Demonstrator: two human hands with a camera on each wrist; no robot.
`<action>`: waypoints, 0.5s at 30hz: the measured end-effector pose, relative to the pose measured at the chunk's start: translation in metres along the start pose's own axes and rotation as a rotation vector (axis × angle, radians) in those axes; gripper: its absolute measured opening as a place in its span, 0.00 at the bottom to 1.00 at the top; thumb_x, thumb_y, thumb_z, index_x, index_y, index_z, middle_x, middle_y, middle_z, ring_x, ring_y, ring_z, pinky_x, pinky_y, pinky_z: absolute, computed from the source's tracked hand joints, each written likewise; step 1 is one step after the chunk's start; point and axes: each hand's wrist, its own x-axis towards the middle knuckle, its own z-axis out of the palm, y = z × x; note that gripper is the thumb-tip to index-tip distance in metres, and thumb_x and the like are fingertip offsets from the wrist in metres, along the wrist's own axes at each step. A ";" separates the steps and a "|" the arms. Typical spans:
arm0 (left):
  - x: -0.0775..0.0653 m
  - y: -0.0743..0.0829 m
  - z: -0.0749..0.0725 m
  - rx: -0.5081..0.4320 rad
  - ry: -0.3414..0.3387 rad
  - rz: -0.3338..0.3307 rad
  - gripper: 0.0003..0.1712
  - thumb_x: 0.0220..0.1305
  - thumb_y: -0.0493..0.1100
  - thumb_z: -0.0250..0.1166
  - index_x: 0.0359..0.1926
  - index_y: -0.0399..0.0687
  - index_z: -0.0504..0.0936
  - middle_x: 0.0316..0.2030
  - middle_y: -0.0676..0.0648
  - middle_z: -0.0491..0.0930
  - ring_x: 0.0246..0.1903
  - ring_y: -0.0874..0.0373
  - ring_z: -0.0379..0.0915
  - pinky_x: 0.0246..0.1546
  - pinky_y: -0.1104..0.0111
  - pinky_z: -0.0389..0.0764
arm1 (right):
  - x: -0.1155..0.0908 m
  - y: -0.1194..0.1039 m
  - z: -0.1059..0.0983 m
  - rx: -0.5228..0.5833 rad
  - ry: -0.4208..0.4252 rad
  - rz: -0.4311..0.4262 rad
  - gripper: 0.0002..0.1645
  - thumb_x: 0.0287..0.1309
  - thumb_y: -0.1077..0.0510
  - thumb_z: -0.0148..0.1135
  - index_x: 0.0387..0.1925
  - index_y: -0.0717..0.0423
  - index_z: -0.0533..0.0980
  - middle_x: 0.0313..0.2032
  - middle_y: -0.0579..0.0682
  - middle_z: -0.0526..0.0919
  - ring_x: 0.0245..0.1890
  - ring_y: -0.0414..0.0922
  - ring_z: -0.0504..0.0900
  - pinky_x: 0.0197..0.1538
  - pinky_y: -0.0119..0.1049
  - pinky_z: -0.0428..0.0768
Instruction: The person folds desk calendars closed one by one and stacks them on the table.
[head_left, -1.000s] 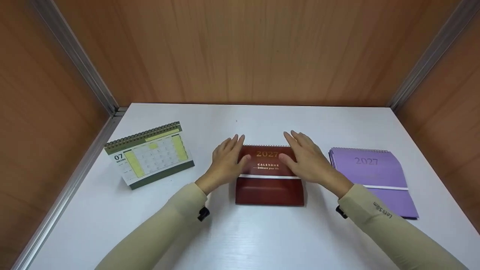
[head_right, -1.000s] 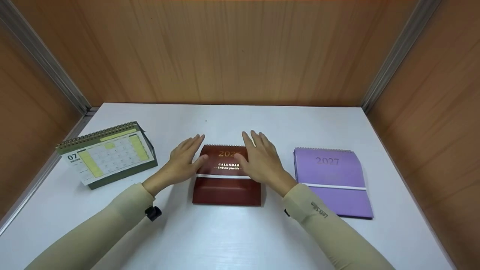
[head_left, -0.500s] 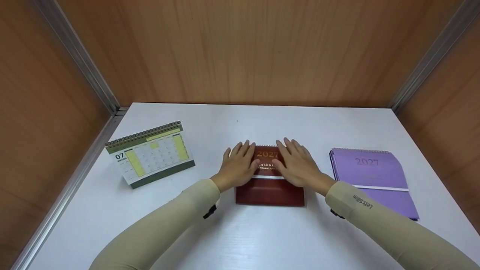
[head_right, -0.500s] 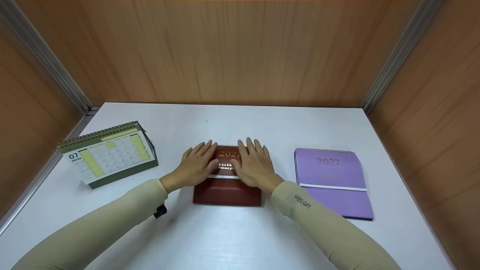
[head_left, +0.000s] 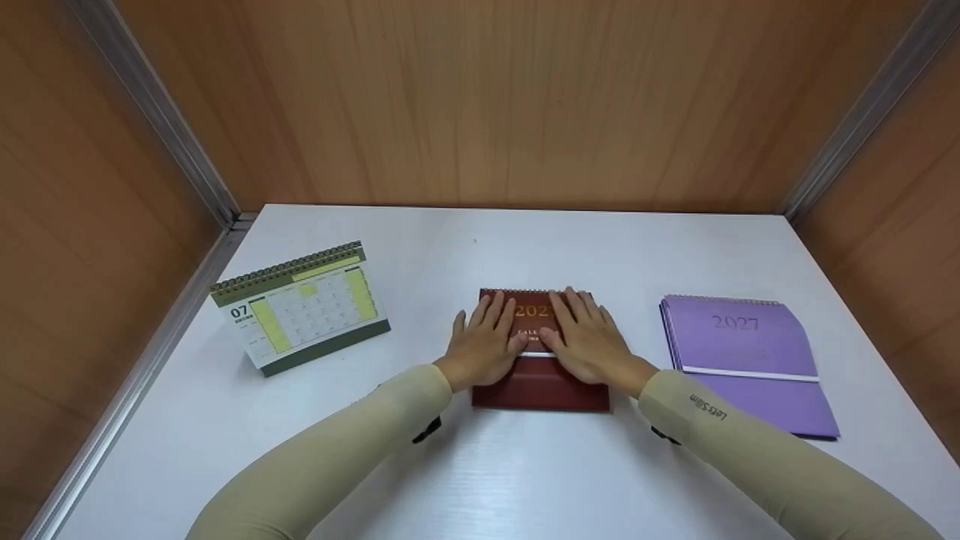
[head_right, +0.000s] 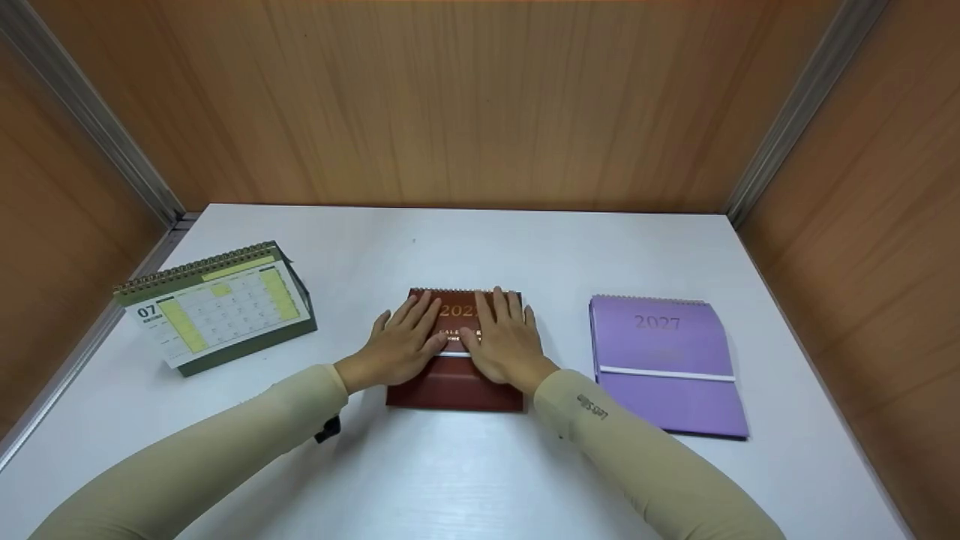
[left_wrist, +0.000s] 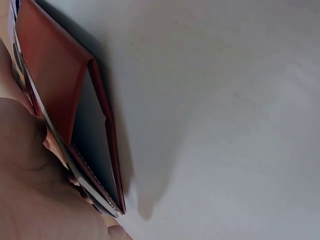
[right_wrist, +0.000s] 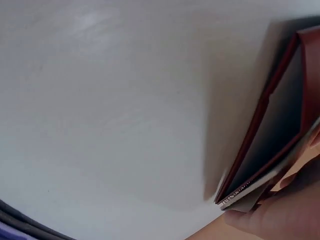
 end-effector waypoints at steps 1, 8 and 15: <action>0.000 0.000 0.001 0.003 -0.006 0.000 0.42 0.85 0.65 0.31 0.87 0.50 0.37 0.86 0.46 0.31 0.85 0.47 0.25 0.81 0.40 0.38 | 0.000 0.000 0.002 -0.001 -0.003 0.002 0.44 0.84 0.38 0.35 0.86 0.59 0.45 0.83 0.68 0.45 0.83 0.69 0.42 0.80 0.69 0.46; 0.001 -0.001 0.005 0.035 -0.028 -0.002 0.43 0.84 0.67 0.30 0.87 0.50 0.36 0.86 0.46 0.31 0.85 0.47 0.24 0.82 0.40 0.39 | -0.002 -0.002 0.010 -0.008 -0.030 0.015 0.44 0.84 0.38 0.35 0.86 0.59 0.45 0.84 0.67 0.41 0.84 0.66 0.37 0.81 0.68 0.45; 0.001 -0.001 0.006 0.039 -0.042 -0.003 0.44 0.84 0.67 0.29 0.87 0.50 0.36 0.86 0.46 0.30 0.84 0.48 0.22 0.82 0.40 0.38 | -0.002 -0.003 0.014 -0.026 -0.045 0.031 0.44 0.84 0.36 0.34 0.86 0.58 0.45 0.84 0.66 0.38 0.84 0.65 0.35 0.81 0.67 0.44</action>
